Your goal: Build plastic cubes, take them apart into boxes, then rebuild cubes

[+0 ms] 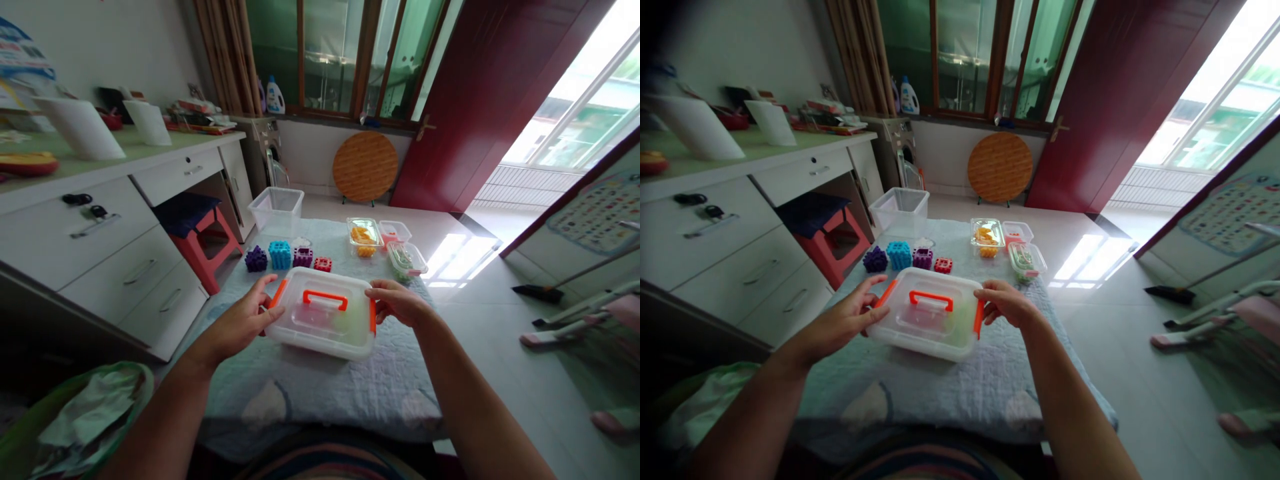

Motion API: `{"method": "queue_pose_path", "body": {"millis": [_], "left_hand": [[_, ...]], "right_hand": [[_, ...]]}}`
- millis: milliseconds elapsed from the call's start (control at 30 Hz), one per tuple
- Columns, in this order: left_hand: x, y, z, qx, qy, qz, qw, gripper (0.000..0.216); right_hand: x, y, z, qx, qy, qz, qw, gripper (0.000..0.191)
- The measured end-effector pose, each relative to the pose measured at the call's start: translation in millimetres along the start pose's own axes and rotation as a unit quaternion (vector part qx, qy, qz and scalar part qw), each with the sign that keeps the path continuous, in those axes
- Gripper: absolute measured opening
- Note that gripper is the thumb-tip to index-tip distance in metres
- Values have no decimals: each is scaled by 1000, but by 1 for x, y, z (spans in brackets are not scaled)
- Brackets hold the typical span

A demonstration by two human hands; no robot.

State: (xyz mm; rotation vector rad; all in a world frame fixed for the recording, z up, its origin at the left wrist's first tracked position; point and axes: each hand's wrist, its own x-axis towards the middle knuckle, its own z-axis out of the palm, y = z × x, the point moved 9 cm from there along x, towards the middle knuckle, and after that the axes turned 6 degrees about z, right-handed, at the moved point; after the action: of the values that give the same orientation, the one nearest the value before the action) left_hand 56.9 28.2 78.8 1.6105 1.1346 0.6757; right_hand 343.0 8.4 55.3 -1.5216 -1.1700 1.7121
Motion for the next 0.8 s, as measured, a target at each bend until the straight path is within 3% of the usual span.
{"method": "queue_pose_path", "body": {"millis": [167, 300, 367, 433, 500, 600, 700, 800], "left_hand": [[35, 1, -10, 24, 57, 40, 997, 73], [52, 3, -14, 56, 110, 63, 990, 65], [55, 4, -14, 39, 125, 70, 989, 62], [56, 5, -15, -4, 135, 79, 988, 59], [58, 4, -21, -60, 166, 86, 981, 57], [63, -10, -36, -155, 250, 80, 953, 55], [70, -32, -42, -215, 300, 70, 927, 46], [76, -50, -37, -195, 297, 72, 932, 37]], "right_hand": [[0, -12, -13, -39, 60, -28, 997, 47], [6, -9, -8, -86, 30, 5, 996, 44], [4, -14, -10, -155, 65, 3, 986, 38], [-9, -39, -15, -249, 170, -66, 951, 29], [-30, -75, -3, -328, 257, -173, 892, 19], [-40, -106, 42, -399, 213, -244, 858, 10], [-27, -111, 73, -445, 153, -212, 857, 8], [-9, -104, 82, -451, 105, -171, 870, 11]]}}
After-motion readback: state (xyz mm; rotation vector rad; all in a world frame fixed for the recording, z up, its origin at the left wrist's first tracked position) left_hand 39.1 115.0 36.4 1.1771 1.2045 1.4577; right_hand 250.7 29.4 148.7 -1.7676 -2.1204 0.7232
